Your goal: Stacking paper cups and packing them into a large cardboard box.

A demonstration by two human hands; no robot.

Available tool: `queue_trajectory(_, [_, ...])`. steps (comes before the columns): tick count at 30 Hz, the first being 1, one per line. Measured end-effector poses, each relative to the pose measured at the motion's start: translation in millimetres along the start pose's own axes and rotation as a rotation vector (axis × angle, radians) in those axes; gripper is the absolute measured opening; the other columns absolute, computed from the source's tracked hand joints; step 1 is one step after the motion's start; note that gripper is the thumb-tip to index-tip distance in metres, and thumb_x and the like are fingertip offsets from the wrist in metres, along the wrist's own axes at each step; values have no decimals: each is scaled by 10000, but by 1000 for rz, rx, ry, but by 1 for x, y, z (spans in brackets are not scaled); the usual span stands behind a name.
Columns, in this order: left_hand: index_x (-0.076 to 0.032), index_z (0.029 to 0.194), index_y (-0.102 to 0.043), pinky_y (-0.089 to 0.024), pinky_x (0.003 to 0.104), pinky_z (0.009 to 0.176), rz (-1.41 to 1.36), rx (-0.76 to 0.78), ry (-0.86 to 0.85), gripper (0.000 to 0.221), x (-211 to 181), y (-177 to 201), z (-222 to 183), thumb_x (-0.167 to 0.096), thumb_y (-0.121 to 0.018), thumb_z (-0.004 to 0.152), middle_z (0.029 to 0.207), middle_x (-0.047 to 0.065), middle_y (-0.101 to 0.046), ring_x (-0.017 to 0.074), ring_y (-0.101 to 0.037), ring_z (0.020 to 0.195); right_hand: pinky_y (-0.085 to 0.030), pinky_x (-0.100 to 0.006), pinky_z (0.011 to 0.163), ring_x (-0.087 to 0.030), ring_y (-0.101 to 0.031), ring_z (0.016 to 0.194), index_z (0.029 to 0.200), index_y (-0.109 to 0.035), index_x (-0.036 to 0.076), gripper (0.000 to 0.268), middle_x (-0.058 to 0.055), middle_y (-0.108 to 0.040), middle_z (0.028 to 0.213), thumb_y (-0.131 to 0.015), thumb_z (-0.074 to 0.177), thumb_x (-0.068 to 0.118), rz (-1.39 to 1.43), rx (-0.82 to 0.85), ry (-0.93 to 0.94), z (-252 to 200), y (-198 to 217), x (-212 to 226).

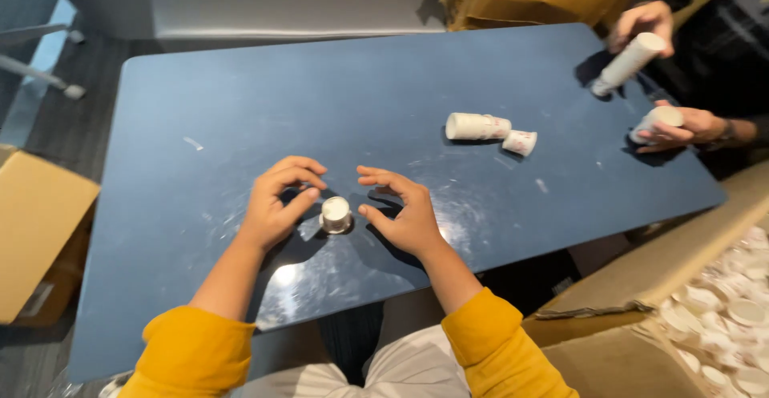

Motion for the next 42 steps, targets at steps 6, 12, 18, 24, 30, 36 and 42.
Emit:
queue_trajectory(6, [-18,946,-700,-487,294,882,50,-172,7,91,4,13,-6,-58,-636,895,1137,92,-702,165,-630,1029,-549,-350,956,-233,-690,1153,1132,-690,40,281,-97,-733,1234,-761,861,12,-263,-676,28,-20,138,-34])
queue_trajectory(12, [-20,947,-700,-473,282,849,83,-259,10,82,3,15,-6,-74,-641,929,1106,83,-707,151,-620,985,-463,-459,1032,-342,-542,1315,1246,-637,64,502,-132,-606,1411,-828,782,56,-660,-814,-190,-34,214,-83])
queue_trajectory(18, [-14,943,-699,-478,271,838,85,-259,43,86,7,15,-9,-83,-648,936,1099,82,-703,140,-614,953,-448,-473,1019,-368,-517,1302,1292,-639,99,581,-155,-582,1403,-859,754,89,-747,-622,-328,-32,208,-121])
queue_trajectory(24, [-9,945,-697,-474,271,833,102,-277,9,92,4,14,-6,-85,-645,944,1093,86,-707,144,-618,954,-549,-418,845,-281,-691,1005,1066,-686,82,391,-87,-696,1126,-895,743,149,-683,-767,-508,-44,210,-94])
queue_trajectory(30, [-27,968,-702,-486,277,795,187,-345,-53,97,-7,18,-6,-97,-675,907,1053,83,-721,154,-650,920,-579,-314,858,-176,-686,1030,1201,-557,15,441,-96,-643,1163,-826,857,81,64,-740,-241,-26,156,-86])
queue_trajectory(36, [-52,1154,-698,-505,354,909,334,-280,-187,343,-54,7,-3,-150,-787,838,1185,107,-705,258,-670,1037,-560,-317,1024,-181,-640,1182,1301,-547,-9,392,-125,-600,1287,-746,964,7,509,-312,-15,8,25,-52])
queue_trajectory(42, [-77,1239,-722,-550,383,1000,291,-175,-210,382,-33,-9,-4,-128,-797,868,1238,115,-748,298,-720,1116,-583,-356,1020,-206,-685,1159,1253,-561,-46,356,-181,-671,1293,-747,953,1,547,-248,10,10,-24,-41])
Point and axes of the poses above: each hand's wrist, its own z-axis towards the middle knuckle, its own y-axis out of the back of the hand, x = y × z, the point moved 8 cm from there along z, towards the middle knuckle
